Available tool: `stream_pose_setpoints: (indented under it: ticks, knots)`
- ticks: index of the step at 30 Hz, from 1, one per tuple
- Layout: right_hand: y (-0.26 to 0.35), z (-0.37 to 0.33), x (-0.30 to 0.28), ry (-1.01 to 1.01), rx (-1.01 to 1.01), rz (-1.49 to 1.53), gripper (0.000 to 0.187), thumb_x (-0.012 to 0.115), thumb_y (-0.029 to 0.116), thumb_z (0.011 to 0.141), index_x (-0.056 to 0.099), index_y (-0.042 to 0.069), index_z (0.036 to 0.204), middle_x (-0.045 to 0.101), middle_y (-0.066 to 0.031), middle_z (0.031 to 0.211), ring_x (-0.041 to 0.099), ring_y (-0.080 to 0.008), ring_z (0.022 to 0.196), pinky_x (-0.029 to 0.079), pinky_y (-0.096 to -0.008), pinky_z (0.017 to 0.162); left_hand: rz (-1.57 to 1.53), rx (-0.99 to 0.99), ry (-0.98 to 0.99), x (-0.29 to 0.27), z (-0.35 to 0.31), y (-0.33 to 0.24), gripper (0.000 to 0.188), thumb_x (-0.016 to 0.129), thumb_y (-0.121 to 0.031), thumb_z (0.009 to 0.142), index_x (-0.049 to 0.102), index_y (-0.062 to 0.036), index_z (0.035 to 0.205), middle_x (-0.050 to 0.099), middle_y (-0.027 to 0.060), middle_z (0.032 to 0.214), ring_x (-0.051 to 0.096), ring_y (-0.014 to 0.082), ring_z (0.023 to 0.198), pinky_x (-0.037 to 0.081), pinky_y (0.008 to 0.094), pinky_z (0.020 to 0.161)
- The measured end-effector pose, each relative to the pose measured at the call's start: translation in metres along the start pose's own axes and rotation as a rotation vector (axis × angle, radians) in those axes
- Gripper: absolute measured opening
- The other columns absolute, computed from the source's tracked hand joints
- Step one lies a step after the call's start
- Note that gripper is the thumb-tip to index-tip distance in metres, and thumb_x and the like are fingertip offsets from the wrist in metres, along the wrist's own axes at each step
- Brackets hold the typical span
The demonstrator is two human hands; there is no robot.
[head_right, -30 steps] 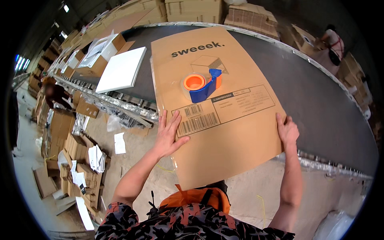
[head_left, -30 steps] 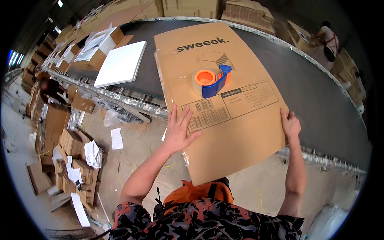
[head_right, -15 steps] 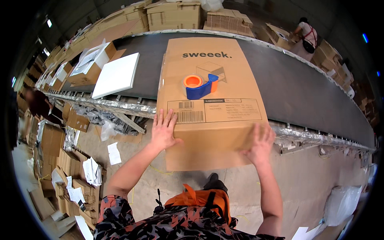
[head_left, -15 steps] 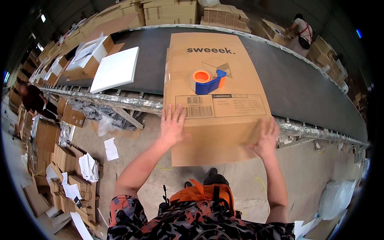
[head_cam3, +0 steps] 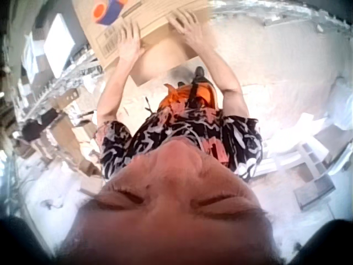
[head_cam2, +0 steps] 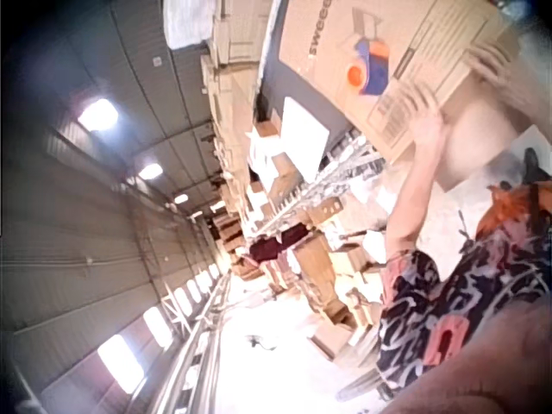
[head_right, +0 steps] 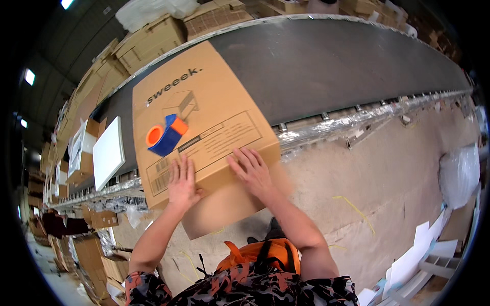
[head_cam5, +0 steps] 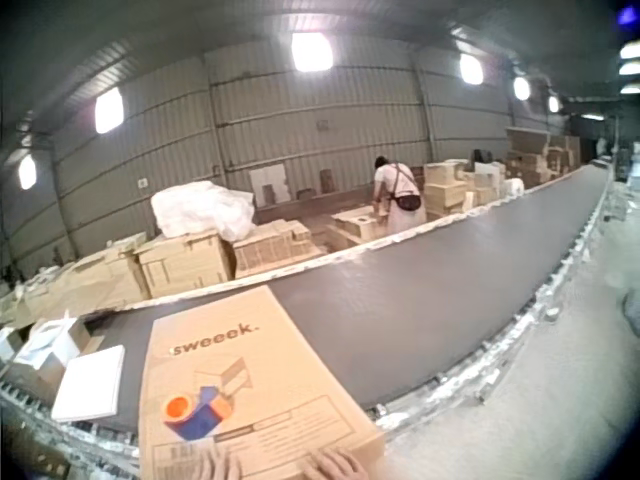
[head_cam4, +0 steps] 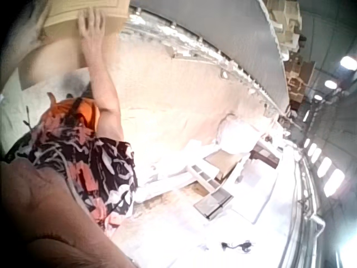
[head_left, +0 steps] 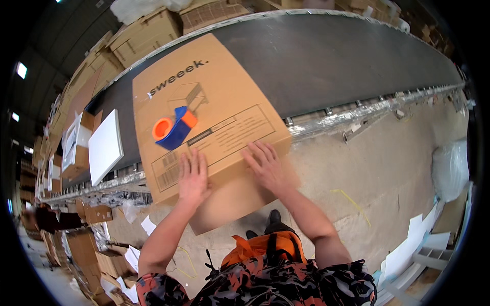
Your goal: The person prepares a furniture item for shipping by placing protective foam sheets inside a cardboard box, folding the box closed, and securing it with tape using a tape dispenser.
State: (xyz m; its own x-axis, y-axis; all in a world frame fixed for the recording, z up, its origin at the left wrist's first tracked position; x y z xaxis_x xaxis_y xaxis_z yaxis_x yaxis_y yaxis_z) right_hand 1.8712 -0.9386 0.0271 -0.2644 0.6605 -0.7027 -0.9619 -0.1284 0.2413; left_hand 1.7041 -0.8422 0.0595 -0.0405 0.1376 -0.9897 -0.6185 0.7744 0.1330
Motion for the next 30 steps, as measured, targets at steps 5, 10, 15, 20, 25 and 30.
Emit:
stream_pose_setpoints:
  ticks: [5, 10, 15, 20, 25, 30]
  knots:
    - [-0.084, -0.236, -0.006, -0.51, 1.537, 0.218, 0.059, 0.066, 0.025, 0.078, 0.043, 0.003, 0.129, 0.049, -0.0176, 0.125, 0.048, -0.0291, 0.118, 0.041, -0.0431, 0.095, 0.058, -0.009, -0.007, -0.003, -0.003, -0.005, 0.103, 0.083, -0.03, 0.053, 0.033, 0.005, 0.135, 0.026, 0.0245, 0.146, 0.028, 0.0509, 0.13, 0.026, 0.054, 0.108]
    - [-0.038, -0.098, -0.019, -0.259, 1.558, 1.782, 0.057, 0.053, 0.042, 0.085, 0.043, 0.007, 0.128, 0.053, -0.0133, 0.12, 0.056, -0.0248, 0.102, 0.049, -0.0383, 0.082, -0.001, -0.011, 0.027, -0.002, -0.003, -0.003, 0.093, 0.079, -0.032, 0.06, 0.036, 0.005, 0.133, 0.025, 0.0253, 0.146, 0.03, 0.053, 0.128, 0.027, 0.0556, 0.107]
    - [-0.065, -0.036, 0.006, -0.19, 1.723, 1.494, 0.043, 0.066, 0.032, 0.074, 0.051, 0.001, 0.101, 0.055, -0.0109, 0.082, 0.059, -0.0233, 0.071, 0.055, -0.0363, 0.068, -0.102, 0.047, 0.21, -0.02, 0.032, -0.031, 0.094, 0.064, -0.062, 0.071, 0.034, -0.0023, 0.138, 0.024, 0.0241, 0.148, 0.027, 0.05, 0.132, 0.028, 0.0525, 0.106]
    - [-0.081, -0.042, -0.031, 0.153, 1.388, 1.214, 0.025, 0.065, 0.018, 0.076, 0.062, -0.002, 0.09, 0.062, -0.0076, 0.071, 0.058, -0.0145, 0.058, 0.049, -0.0254, 0.053, 0.051, 0.192, 0.375, -0.006, 0.062, -0.061, 0.089, 0.053, -0.063, 0.079, 0.027, -0.0081, 0.144, 0.014, 0.0214, 0.152, 0.016, 0.0483, 0.136, 0.015, 0.054, 0.111]
    - [-0.039, 0.081, -0.041, -0.089, 0.977, 1.08, 0.025, 0.063, 0.013, 0.084, 0.061, -0.007, 0.098, 0.06, -0.0062, 0.064, 0.053, -0.0075, 0.051, 0.037, -0.0191, 0.044, 0.017, 0.258, 0.212, -0.005, 0.07, -0.081, 0.071, 0.059, -0.043, 0.08, 0.036, -0.0117, 0.14, 0.035, 0.0176, 0.143, 0.028, 0.0426, 0.132, 0.021, 0.0509, 0.11]
    - [0.032, 0.177, 0.111, 0.309, 0.887, 0.703, 0.088, 0.072, 0.051, 0.072, 0.04, -0.013, 0.125, 0.064, -0.0157, 0.087, 0.062, -0.0233, 0.092, 0.046, -0.0347, 0.08, -0.574, 0.2, 0.059, 0.011, 0.082, -0.089, 0.04, 0.061, -0.013, 0.076, 0.058, -0.0118, 0.115, 0.052, 0.0068, 0.129, 0.042, 0.0245, 0.123, 0.033, 0.0377, 0.103]
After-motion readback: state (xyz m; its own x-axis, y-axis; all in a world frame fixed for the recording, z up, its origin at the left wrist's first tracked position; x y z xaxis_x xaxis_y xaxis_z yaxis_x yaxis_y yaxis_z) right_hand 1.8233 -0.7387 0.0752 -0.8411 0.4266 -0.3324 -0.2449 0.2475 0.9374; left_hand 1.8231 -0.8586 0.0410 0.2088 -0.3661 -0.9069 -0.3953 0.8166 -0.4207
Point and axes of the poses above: each hand's wrist, its own z-axis towards the middle knuckle, its own x-axis out of the palm, y = z × x, the point moved 8 cm from there along z, towards the middle knuckle
